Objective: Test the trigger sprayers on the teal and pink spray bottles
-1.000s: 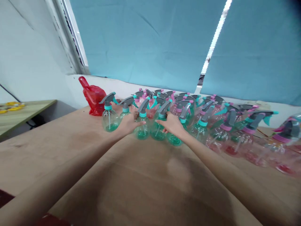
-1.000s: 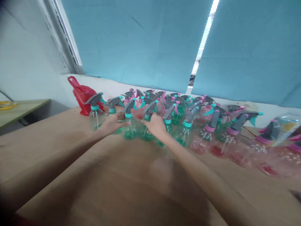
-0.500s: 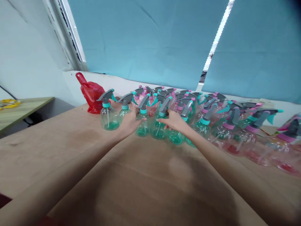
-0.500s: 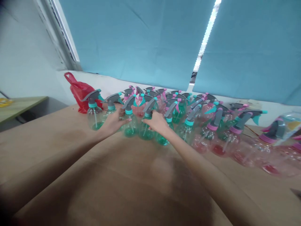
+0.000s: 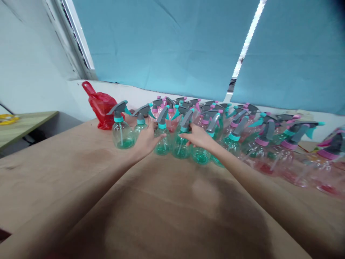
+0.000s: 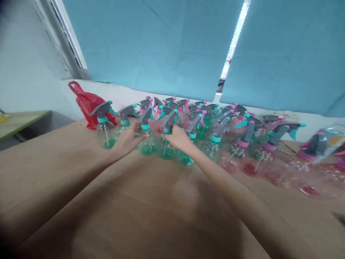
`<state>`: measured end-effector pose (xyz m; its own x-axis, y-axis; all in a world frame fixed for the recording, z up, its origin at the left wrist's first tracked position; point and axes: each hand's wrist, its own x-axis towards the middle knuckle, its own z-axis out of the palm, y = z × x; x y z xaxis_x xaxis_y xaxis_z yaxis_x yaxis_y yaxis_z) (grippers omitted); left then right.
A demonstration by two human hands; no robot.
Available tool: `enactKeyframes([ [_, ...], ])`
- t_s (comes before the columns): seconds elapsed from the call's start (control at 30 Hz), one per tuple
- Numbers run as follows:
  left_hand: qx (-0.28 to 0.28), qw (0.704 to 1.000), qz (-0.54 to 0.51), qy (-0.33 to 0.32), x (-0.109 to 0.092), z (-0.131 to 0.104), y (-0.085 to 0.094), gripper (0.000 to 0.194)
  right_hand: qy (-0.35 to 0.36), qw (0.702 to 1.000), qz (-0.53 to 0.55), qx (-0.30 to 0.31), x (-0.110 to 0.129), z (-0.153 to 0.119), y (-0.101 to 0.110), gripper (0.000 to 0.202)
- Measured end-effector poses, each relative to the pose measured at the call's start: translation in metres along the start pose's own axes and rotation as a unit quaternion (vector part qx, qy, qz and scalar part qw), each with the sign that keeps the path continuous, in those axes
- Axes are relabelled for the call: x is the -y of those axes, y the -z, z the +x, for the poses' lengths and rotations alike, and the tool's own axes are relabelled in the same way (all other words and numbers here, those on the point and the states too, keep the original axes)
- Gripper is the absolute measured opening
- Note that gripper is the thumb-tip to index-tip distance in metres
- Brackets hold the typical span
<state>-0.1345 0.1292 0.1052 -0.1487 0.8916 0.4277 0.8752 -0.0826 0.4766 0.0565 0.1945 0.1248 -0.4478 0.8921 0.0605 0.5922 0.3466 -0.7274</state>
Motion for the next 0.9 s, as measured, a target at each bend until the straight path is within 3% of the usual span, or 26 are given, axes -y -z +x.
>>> enactKeyframes([
  [0.23, -0.01, 1.0, 0.005, -0.001, 0.003, 0.0, -0.002, 0.054, 0.016, 1.0, -0.016, 0.001, 0.003, -0.007, 0.0, 0.045],
  [0.6, -0.039, 0.999, -0.02, -0.006, 0.004, -0.013, 0.001, 0.048, 0.086, 0.995, -0.035, 0.018, -0.001, -0.044, 0.004, 0.04],
  [0.7, -0.044, 0.998, -0.034, -0.001, 0.001, -0.027, 0.008, 0.049, 0.098, 0.994, -0.023, 0.033, -0.005, -0.056, 0.005, 0.036],
  [0.8, -0.033, 0.998, -0.058, -0.001, -0.014, -0.051, 0.017, 0.044, 0.112, 0.993, -0.008, 0.045, -0.009, -0.073, 0.004, 0.039],
  [0.9, 0.036, 0.994, -0.099, -0.014, -0.039, -0.079, 0.024, 0.044, 0.149, 0.988, 0.012, 0.037, -0.014, -0.095, 0.003, 0.04],
])
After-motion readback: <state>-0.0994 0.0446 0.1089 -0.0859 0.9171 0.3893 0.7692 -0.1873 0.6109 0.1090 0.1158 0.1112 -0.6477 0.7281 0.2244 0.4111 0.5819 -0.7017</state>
